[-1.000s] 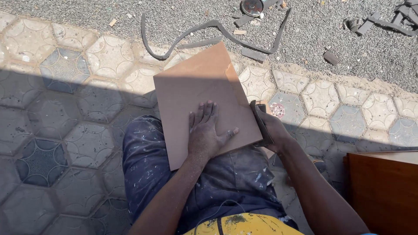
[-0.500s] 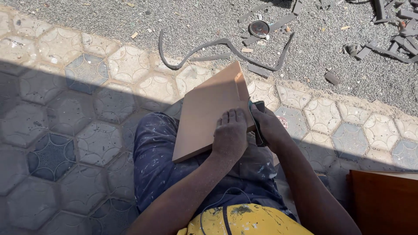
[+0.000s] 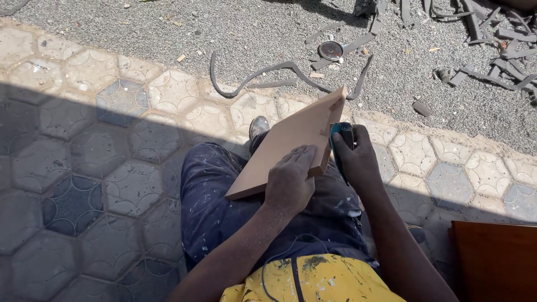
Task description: The person sits on the ground and sands a rectangular wooden board using a sanding block. They hold the board on their lap and rub the sanding block along the edges and surfaces of the wood.
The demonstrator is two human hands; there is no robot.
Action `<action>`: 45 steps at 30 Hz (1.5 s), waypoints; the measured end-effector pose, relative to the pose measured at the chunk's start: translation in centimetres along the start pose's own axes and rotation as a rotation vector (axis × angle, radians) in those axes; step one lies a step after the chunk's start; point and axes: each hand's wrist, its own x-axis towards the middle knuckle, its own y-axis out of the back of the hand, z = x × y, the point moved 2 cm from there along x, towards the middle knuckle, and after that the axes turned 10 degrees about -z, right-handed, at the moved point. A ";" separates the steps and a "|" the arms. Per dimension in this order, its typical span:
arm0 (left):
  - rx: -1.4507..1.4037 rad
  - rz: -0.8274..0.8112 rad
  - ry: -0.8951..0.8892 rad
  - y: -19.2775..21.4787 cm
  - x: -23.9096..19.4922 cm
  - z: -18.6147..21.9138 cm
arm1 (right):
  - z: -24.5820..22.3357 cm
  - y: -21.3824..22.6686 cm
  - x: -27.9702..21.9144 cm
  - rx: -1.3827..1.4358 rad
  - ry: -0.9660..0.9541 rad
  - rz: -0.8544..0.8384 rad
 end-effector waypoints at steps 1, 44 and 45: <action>0.003 0.005 -0.002 0.4 -0.3 0.0 | -0.4 -0.2 -0.7 0.001 0.006 0.000; 0.130 0.280 -0.159 -1.5 -1.1 -0.7 | -0.9 -1.1 -4.1 0.168 -0.012 -0.046; 0.136 0.280 -0.172 -1.9 -1.4 -0.6 | -0.1 -0.8 -3.6 0.159 0.011 -0.032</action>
